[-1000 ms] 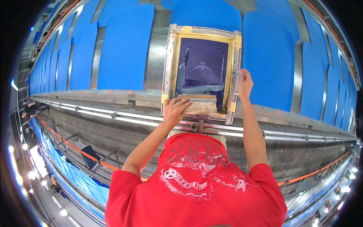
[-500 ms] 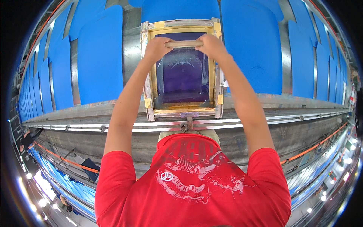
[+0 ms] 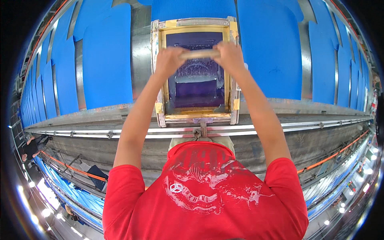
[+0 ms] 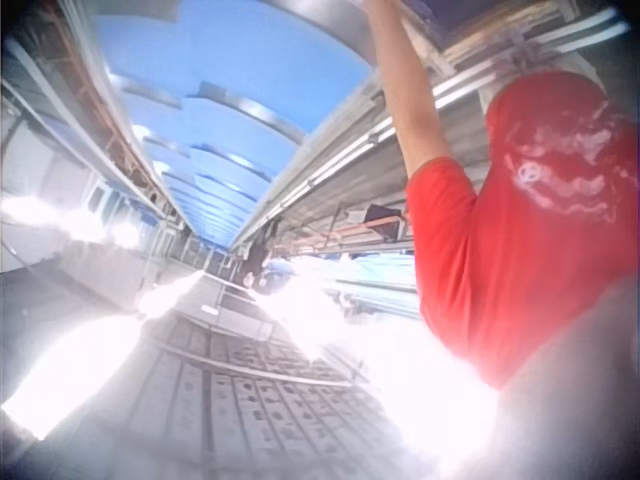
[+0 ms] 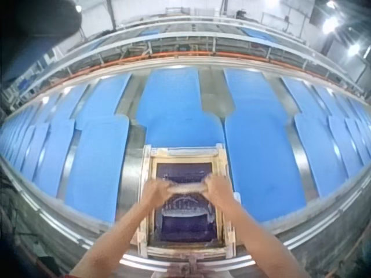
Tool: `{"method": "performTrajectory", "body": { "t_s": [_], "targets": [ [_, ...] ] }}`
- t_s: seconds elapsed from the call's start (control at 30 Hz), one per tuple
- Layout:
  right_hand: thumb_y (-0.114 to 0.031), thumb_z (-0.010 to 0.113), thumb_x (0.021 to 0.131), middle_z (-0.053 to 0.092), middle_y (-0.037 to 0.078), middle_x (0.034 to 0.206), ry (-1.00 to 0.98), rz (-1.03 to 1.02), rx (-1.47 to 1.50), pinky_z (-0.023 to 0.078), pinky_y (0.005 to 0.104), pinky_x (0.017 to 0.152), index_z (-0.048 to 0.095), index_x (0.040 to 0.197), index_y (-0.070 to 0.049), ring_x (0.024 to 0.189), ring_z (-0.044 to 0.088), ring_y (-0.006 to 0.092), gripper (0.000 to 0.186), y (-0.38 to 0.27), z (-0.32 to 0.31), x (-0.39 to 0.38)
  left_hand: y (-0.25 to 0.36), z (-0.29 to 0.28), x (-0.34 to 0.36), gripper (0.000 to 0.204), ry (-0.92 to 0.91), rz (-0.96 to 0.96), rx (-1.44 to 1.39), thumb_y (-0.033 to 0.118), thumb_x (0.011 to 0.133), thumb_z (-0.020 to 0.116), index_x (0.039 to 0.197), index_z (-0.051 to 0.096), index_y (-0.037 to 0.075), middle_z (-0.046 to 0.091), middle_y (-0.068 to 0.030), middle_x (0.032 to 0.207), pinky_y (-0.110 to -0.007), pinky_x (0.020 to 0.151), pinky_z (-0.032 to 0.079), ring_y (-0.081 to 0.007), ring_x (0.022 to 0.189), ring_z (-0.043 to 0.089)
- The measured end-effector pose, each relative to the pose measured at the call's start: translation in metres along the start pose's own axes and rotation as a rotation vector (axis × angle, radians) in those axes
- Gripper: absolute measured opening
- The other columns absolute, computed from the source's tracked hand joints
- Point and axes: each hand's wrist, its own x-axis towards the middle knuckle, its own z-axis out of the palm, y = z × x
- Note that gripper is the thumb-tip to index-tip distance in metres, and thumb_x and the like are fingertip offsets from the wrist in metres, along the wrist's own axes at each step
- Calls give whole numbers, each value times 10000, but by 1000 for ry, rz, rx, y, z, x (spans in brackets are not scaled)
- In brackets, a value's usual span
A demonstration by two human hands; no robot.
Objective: The person performs screen printing on a series of blue t-shirts laid out on a conveyor table. They use a squeegee to pull purple ink across a screen frame, then lift the frame to reveal the printed design. The person repeats this process for multiple shirts in sequence.
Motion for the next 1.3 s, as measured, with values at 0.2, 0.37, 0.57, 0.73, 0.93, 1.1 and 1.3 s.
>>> {"method": "performTrajectory", "body": {
  "t_s": [0.2, 0.37, 0.57, 0.73, 0.93, 1.1, 1.3],
  "targets": [
    [-102, 816, 718, 639, 64, 1164, 171, -2, 120, 445, 445, 956, 706, 1117, -120, 1127, 597, 289, 415, -19, 43, -69, 29, 26, -61, 309, 102, -38, 184, 50, 756, 712, 1017, 789, 195, 760, 11, 1046, -402, 834, 507, -254, 949, 676],
    [-82, 793, 726, 638, 77, 1171, 9, 38, 141, 463, 456, 932, 729, 1062, -102, 1134, 598, 291, 343, -41, 30, -112, 46, 5, -92, 368, -12, -60, 104, 51, 740, 749, 1047, 790, 249, 765, 9, 1048, -391, 829, 522, -223, 961, 697],
    [-234, 787, 783, 702, 103, 1020, 207, -15, 54, 525, 488, 863, 755, 1019, -106, 992, 670, 336, 270, 6, 4, 21, -1, -10, 36, 259, 20, -86, 31, 293, 808, 770, 1059, 789, 236, 751, -58, 874, -429, 715, 567, -298, 795, 718],
    [-48, 575, 860, 687, 131, 1000, 187, 194, 152, 498, 499, 902, 717, 962, -78, 1016, 666, 347, 177, -6, 52, -23, 9, 23, -7, 208, 79, -28, 96, 204, 835, 664, 996, 793, 176, 753, -60, 999, -408, 812, 525, -299, 890, 667],
    [-111, 720, 793, 614, 77, 1166, 108, 103, 182, 448, 459, 955, 697, 1138, -112, 1107, 596, 298, 345, -44, 43, -140, 70, 9, -115, 365, -24, -78, 116, 5, 745, 701, 1051, 772, 190, 748, 38, 1102, -398, 856, 471, -225, 966, 658],
    [-374, 835, 790, 595, 93, 1147, 70, 255, 846, 455, 499, 927, 701, 1180, -150, 1134, 558, 301, 469, 12, 17, -114, 71, -1, -109, 395, -49, -100, 120, 24, 705, 740, 1062, 768, 189, 742, 70, 1108, -373, 859, 429, -192, 1000, 649],
    [-251, 614, 976, 722, 198, 1107, 261, 622, 730, 540, 440, 884, 718, 1158, -149, 1031, 687, 385, 233, 72, 48, -88, 69, 4, -114, 338, -28, -115, 69, 113, 745, 725, 1064, 769, 215, 743, 61, 1125, -404, 889, 444, -203, 1054, 654]
  ]
}}
